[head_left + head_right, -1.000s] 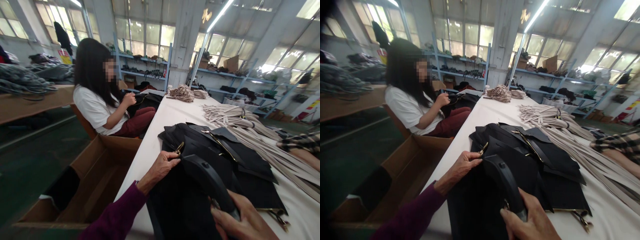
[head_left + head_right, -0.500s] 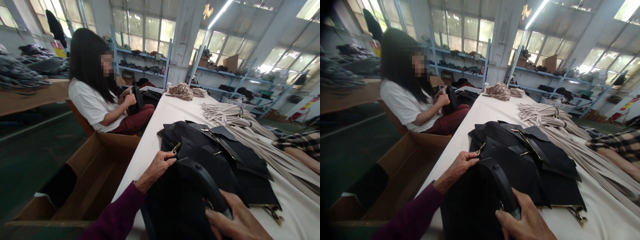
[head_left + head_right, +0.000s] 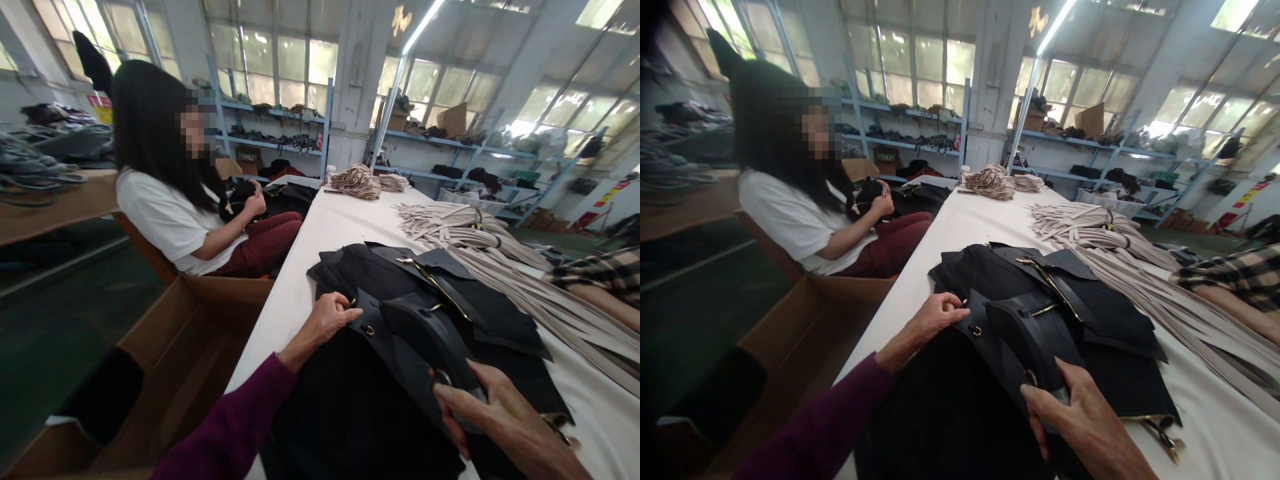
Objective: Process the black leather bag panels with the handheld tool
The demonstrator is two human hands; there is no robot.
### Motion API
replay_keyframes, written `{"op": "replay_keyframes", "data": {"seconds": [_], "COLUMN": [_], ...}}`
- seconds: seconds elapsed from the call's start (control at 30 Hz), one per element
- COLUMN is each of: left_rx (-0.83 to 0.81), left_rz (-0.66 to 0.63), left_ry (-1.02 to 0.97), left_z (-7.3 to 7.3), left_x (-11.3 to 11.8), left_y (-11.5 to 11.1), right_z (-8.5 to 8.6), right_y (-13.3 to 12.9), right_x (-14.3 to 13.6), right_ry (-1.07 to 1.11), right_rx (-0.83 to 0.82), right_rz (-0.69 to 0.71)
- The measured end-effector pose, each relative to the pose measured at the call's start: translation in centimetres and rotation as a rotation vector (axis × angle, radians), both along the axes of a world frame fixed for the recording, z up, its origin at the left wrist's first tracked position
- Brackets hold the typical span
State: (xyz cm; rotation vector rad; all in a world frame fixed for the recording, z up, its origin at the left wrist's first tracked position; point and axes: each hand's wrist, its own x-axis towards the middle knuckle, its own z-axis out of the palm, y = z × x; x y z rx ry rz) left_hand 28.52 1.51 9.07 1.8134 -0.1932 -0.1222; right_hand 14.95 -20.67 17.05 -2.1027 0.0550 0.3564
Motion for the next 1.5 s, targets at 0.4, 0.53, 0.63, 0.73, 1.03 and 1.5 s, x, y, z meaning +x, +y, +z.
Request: {"op": "replay_keyframes", "data": {"seconds": [0.4,0.53,0.63,0.73,1.03,1.5], "left_rx": [0.107,0.232,0.384,0.534,0.754,0.536], "left_rz": [-0.109,-0.007,0.140,0.297,-0.265,-0.084], "left_ry": [0.012,-0.006,-0.088,-0.238,-0.985,-0.840], "left_z": [-1.5,-2.5,-1.7,0.1,-1.4,-5.3], "left_x": [-0.8,0.2,0.0,-2.0,-8.2,-7.4], "left_y": [0.6,2.6,4.3,4.2,-2.9,-2.8], "right_z": [1.0,3.0,2.7,0.8,-2.0,-2.3], "right_y": [0.5,-2.0,-4.2,-5.9,-4.7,-1.4], "right_x": [2.2,-0.4,-4.0,-7.7,-10.4,-4.9], "right_ry": [-0.041,-0.092,0.011,0.084,0.182,0.162], "right_rx": [0.086,-0.059,-0.176,-0.198,-0.119,-0.069], "right_rz": [-0.040,-0.277,-0.365,-0.350,-0.152,-0.017]}}
